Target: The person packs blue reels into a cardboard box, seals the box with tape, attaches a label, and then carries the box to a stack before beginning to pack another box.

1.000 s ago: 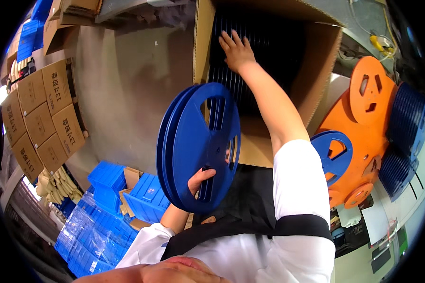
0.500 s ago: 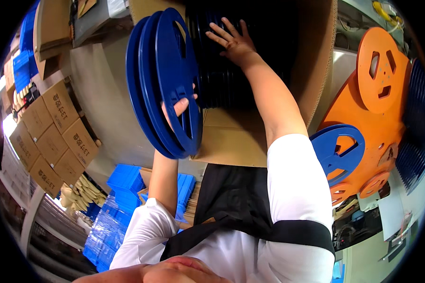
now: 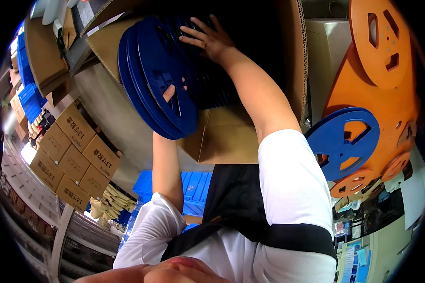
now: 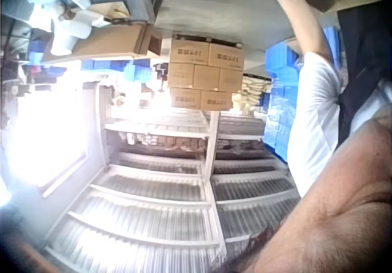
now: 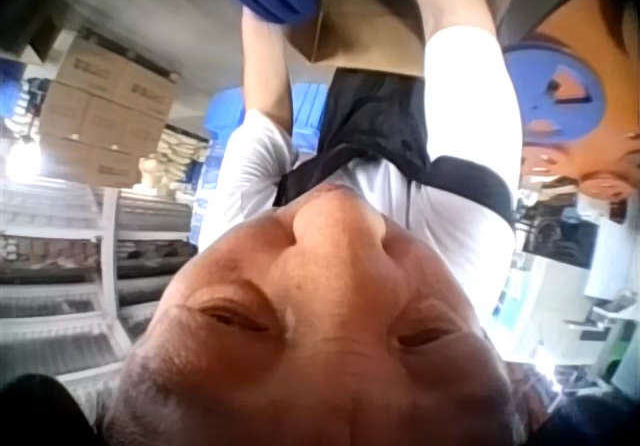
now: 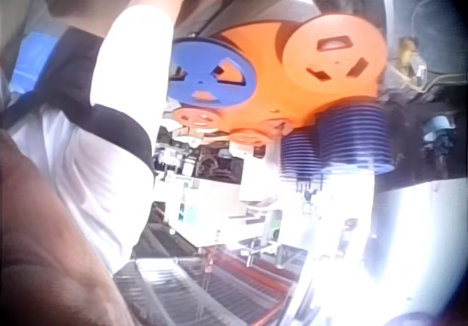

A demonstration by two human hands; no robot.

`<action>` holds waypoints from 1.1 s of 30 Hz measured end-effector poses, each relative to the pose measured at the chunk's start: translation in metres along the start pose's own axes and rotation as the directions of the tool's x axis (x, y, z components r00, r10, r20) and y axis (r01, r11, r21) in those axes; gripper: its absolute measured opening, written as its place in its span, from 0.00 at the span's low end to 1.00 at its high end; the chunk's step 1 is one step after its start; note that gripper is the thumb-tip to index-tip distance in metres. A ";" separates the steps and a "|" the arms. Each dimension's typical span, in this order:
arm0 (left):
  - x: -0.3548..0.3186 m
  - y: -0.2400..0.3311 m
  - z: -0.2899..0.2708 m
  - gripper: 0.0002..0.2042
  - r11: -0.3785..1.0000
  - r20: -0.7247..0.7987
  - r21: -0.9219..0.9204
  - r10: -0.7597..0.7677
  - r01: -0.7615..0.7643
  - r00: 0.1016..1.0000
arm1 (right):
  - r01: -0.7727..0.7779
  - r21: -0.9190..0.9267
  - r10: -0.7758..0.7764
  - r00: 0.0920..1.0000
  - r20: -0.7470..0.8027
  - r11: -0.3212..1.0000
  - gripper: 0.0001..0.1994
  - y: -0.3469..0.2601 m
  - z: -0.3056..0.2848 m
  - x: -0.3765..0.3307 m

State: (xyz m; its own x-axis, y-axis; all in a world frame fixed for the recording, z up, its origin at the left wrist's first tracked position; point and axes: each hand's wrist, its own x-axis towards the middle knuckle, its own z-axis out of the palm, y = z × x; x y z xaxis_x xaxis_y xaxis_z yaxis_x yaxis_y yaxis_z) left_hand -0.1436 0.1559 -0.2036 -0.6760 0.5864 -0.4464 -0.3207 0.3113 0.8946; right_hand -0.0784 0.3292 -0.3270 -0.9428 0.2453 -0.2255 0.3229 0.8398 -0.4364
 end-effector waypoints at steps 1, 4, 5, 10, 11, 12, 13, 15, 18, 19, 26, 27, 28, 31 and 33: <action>0.000 0.001 -0.001 0.26 1.000 -0.004 -0.007 -0.006 0.006 1.000 | -0.005 0.005 0.005 1.000 0.003 1.000 0.39 -0.001 0.001 0.000; 0.003 -0.001 -0.002 0.25 0.999 -0.008 -0.027 -0.026 0.025 1.000 | 0.014 0.027 -0.013 0.999 -0.035 1.000 0.39 -0.001 0.003 0.002; 0.003 -0.002 -0.002 0.25 0.999 -0.009 -0.037 -0.035 0.034 0.999 | 0.012 0.021 -0.011 0.999 -0.035 1.000 0.39 0.000 0.004 0.002; 0.010 -0.007 -0.003 0.25 0.993 -0.018 -0.087 -0.075 0.073 0.997 | -0.004 0.016 0.005 1.000 -0.019 1.000 0.38 -0.004 0.002 0.004; 0.010 -0.008 -0.004 0.25 0.991 -0.023 -0.107 -0.090 0.087 0.996 | -0.010 0.008 0.010 1.000 -0.019 1.000 0.38 -0.006 0.001 0.005; 0.012 -0.010 -0.004 0.25 0.987 -0.025 -0.124 -0.107 0.103 0.994 | -0.015 0.000 0.015 1.000 -0.018 1.000 0.37 -0.006 0.001 0.005; 0.014 -0.013 -0.005 0.24 0.981 -0.031 -0.152 -0.130 0.124 0.991 | -0.014 0.003 0.014 1.000 -0.019 1.000 0.37 -0.006 0.002 0.005; 0.014 -0.014 -0.008 0.24 0.966 -0.042 -0.191 -0.186 0.175 0.982 | -0.007 0.018 0.008 1.000 -0.029 1.000 0.37 -0.006 0.003 0.005; 0.002 -0.005 -0.015 0.23 0.931 -0.057 -0.237 -0.299 0.278 0.953 | -0.010 0.021 0.010 1.000 0.023 1.000 0.37 -0.004 0.001 0.004; -0.002 -0.002 -0.016 0.23 0.903 -0.068 -0.254 -0.375 0.347 0.925 | -0.010 0.023 0.009 1.000 0.022 1.000 0.37 -0.004 0.001 0.004; 0.012 -0.018 -0.014 0.31 0.927 -0.086 -0.255 -0.304 0.274 0.949 | -0.016 0.016 0.016 1.000 0.026 1.000 0.37 -0.004 0.001 0.003; 0.015 -0.019 -0.014 0.31 0.927 -0.089 -0.256 -0.304 0.273 0.949 | -0.012 0.022 0.011 1.000 0.020 1.000 0.37 -0.006 0.000 0.004; 0.019 -0.020 -0.015 0.32 0.929 -0.101 -0.258 -0.298 0.265 0.949 | -0.007 0.023 0.006 1.000 0.021 1.000 0.37 -0.007 -0.001 0.004; 0.029 -0.015 -0.017 0.33 0.937 -0.145 -0.264 -0.273 0.228 0.951 | -0.005 -0.012 0.006 1.000 0.022 1.000 0.35 -0.014 -0.004 0.010; 0.015 0.025 0.011 0.32 0.931 -0.252 -0.325 -0.255 0.167 0.933 | 0.009 0.019 -0.009 1.000 0.021 1.000 0.35 -0.011 0.002 0.008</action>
State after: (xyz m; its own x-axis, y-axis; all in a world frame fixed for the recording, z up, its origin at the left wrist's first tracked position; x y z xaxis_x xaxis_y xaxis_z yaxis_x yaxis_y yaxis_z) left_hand -0.1542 0.1808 -0.1886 -0.7164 0.2790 -0.6395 -0.6269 0.1449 0.7655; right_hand -0.0890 0.3212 -0.3261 -0.9439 0.2271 -0.2399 0.3159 0.8326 -0.4549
